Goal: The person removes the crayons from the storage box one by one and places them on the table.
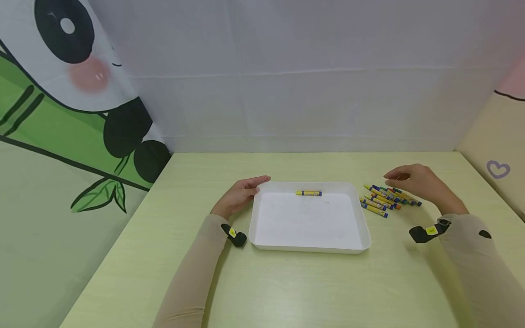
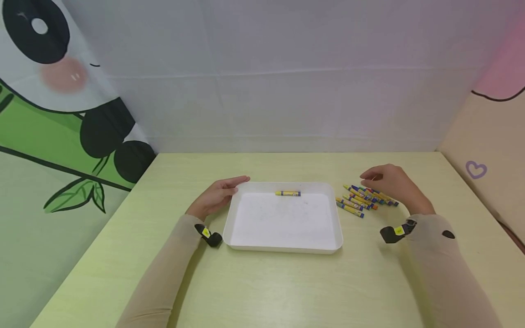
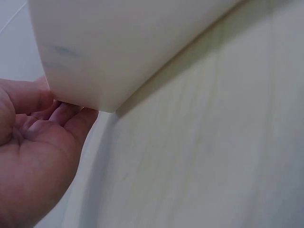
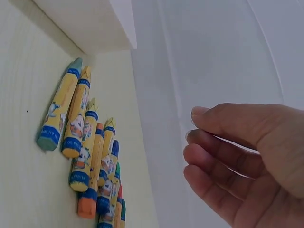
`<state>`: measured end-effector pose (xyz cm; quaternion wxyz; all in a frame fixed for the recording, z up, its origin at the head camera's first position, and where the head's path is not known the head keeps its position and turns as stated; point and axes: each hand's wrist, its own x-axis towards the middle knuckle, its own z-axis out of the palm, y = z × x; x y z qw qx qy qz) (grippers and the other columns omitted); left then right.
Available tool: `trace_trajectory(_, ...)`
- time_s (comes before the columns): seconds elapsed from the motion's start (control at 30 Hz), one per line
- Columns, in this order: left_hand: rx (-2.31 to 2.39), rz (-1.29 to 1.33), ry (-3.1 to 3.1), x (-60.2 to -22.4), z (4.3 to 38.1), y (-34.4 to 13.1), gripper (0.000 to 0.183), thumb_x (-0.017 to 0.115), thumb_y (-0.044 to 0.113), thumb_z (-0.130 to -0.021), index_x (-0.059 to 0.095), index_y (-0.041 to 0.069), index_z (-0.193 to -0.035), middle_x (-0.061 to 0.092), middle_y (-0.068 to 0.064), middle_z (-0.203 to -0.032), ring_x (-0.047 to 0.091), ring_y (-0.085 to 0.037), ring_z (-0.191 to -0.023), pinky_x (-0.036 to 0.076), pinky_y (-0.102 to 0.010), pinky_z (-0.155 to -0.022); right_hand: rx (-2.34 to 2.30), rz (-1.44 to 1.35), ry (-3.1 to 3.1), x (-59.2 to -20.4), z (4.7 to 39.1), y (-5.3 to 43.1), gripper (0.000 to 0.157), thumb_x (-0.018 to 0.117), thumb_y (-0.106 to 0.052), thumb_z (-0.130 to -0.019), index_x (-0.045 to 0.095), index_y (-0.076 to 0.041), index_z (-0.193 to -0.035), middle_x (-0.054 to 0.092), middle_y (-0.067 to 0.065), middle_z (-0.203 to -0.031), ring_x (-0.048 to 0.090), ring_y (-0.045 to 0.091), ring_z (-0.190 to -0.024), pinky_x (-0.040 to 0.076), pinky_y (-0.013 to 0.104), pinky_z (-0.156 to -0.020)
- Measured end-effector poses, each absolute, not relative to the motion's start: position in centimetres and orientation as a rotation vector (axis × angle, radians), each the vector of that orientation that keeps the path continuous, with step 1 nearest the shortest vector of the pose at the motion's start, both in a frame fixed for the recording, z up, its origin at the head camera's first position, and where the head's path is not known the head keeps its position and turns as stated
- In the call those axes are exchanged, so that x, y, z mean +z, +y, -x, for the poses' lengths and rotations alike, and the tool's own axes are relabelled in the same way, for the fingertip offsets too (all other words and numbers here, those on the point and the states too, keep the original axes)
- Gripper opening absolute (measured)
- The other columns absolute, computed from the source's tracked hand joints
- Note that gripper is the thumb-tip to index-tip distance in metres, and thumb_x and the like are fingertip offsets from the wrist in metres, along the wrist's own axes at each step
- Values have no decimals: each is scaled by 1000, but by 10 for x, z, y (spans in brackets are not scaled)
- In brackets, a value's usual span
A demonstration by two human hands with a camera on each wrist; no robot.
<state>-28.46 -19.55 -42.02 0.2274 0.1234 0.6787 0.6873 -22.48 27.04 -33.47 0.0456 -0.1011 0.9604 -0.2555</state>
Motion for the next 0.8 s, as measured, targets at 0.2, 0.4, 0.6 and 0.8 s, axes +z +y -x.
trace_trajectory(0.2, 1893, -340, 1859, -421, 284, -195, 47, 39, -5, -99, 41, 6, -146, 37, -7, -154, 30, -22, -144, 26, -42, -118, -808, 348, 2918, -331, 231, 254, 39, 61, -31, -95, 65, -1, -119, 66, 19, -114, 60, 31, -100, 52, 38, -78)
trace_trajectory(0.4, 1895, -332, 1865, -419, 283, -195, 47, 39, -5, -100, 41, 5, -146, 37, -7, -154, 31, -23, -144, 26, -42, -118, -854, 384, 2869, -330, 238, 240, 39, 62, -32, -94, 66, -3, -119, 66, 18, -116, 59, 29, -99, 52, 32, -69)
trace_trajectory(0.6, 1890, -329, 1881, -418, 282, -195, 47, 39, -4, -100, 42, 7, -146, 39, -6, -153, 32, -21, -143, 28, -41, -117, -879, 439, 2861, -330, 243, 224, 33, 62, -30, -94, 68, -6, -116, 68, 13, -113, 60, 27, -102, 50, 35, -80)
trace_trajectory(0.8, 1893, -332, 1877, -419, 283, -195, 47, 39, -4, -100, 43, 8, -145, 39, -5, -153, 33, -21, -143, 28, -41, -117, -902, 473, 2838, -331, 247, 207, 29, 62, -25, -94, 69, -6, -115, 69, 13, -112, 60, 27, -101, 50, 41, -85)
